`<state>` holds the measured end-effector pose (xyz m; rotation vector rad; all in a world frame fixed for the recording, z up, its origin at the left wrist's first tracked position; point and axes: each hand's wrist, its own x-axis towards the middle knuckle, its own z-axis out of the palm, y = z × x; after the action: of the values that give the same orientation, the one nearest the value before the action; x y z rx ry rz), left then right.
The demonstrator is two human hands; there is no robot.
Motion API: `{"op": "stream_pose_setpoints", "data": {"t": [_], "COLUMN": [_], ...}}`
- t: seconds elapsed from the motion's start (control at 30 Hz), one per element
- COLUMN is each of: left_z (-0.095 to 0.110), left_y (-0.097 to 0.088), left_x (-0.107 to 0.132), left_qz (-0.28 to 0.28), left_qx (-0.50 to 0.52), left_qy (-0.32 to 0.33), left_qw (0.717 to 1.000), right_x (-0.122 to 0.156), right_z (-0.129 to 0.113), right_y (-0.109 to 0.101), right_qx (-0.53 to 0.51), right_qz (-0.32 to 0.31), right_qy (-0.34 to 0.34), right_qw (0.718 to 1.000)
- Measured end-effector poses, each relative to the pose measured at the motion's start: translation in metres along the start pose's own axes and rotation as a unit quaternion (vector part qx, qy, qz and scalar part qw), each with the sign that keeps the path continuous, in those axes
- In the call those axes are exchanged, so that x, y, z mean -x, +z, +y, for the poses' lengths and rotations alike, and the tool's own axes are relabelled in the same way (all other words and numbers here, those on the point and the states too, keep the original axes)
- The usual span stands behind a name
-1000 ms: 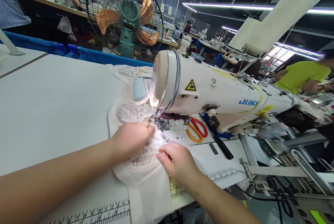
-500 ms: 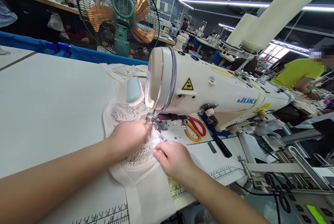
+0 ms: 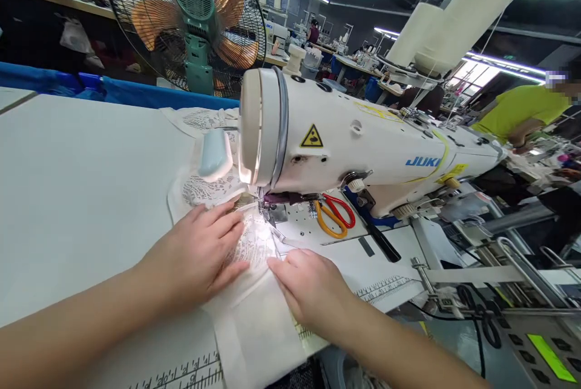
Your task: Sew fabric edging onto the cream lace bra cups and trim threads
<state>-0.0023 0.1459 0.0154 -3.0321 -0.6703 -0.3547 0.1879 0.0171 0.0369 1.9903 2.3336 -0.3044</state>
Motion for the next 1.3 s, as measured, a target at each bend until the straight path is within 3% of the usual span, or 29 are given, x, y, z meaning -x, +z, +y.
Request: {"op": "stream_pose_setpoints", "data": {"t": [0.17, 0.33, 0.47, 0.67, 0.87, 1.1, 1.3], "left_z": [-0.005, -0.012, -0.022, -0.036, -0.060, -0.064, -0.054], "left_y": [0.019, 0.019, 0.020, 0.012, 0.020, 0.006, -0.004], "left_x": [0.019, 0.009, 0.003, -0.009, -0.016, -0.033, -0.028], "left_qz": [-0.002, -0.068, -0.033, -0.090, -0.063, -0.096, -0.057], "left_qx": [-0.018, -0.004, -0.013, -0.013, 0.006, 0.073, 0.060], "left_qy": [0.001, -0.041, -0.043, -0.057, -0.038, -0.066, -0.076], "left_qw": [1.000, 0.997, 0.998, 0.994, 0.997, 0.990, 0.994], "right_x": [0.002, -0.013, -0.022, -0.036, -0.051, -0.051, -0.041], "right_z": [0.002, 0.004, 0.006, 0.003, -0.007, -0.014, -0.010], "right_y": [0.001, -0.004, -0.008, -0.018, -0.022, -0.024, -0.028], "right_qx": [0.015, 0.031, 0.033, 0.031, 0.031, 0.013, 0.011], "right_qz": [-0.031, -0.029, -0.034, -0.072, -0.122, -0.144, -0.125], "right_qy": [0.013, 0.006, 0.006, 0.032, 0.062, 0.080, 0.071], "right_qw": [0.999, 0.999, 0.999, 0.996, 0.990, 0.986, 0.990]}}
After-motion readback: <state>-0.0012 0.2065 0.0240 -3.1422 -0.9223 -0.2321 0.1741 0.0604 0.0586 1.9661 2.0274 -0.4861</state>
